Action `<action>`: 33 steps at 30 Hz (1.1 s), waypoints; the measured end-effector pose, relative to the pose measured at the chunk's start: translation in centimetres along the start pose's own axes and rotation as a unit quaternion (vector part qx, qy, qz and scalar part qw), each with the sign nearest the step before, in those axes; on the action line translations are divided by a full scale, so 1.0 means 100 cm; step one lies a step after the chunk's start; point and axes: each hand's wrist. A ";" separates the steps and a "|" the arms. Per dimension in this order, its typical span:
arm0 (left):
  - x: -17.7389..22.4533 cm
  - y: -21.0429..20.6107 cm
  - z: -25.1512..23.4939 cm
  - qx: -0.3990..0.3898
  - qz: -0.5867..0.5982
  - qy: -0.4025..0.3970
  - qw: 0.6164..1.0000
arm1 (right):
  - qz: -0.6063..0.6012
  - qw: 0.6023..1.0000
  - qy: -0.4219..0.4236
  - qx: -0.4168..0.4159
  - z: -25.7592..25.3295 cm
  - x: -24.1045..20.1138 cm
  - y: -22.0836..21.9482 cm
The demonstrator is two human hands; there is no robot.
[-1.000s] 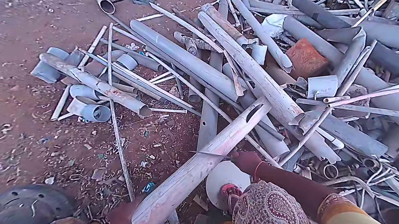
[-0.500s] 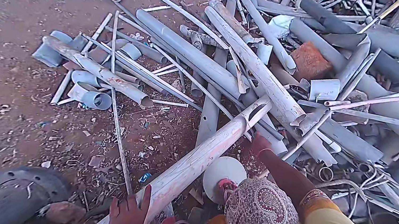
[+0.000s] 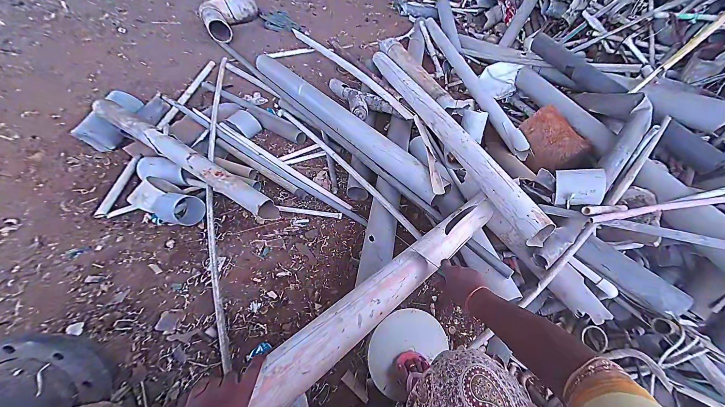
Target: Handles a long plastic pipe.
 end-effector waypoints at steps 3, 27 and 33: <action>0.003 -0.001 0.003 -0.013 0.007 -0.006 1.000 | -0.017 0.999 -0.041 0.012 -0.007 0.008 0.007; 0.001 0.013 -0.002 -0.041 0.067 -0.016 0.997 | -0.260 0.964 0.053 0.016 -0.037 0.011 0.025; 0.005 0.012 0.001 -0.036 0.063 -0.006 0.997 | -0.229 0.973 -0.012 0.011 -0.048 0.003 0.012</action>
Point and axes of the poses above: each hand's wrist, its own z-axis away from the middle knuckle, its own y-axis out of the back of the hand, x = y × z, and after that the axes turned 14 degrees about -x, right-handed
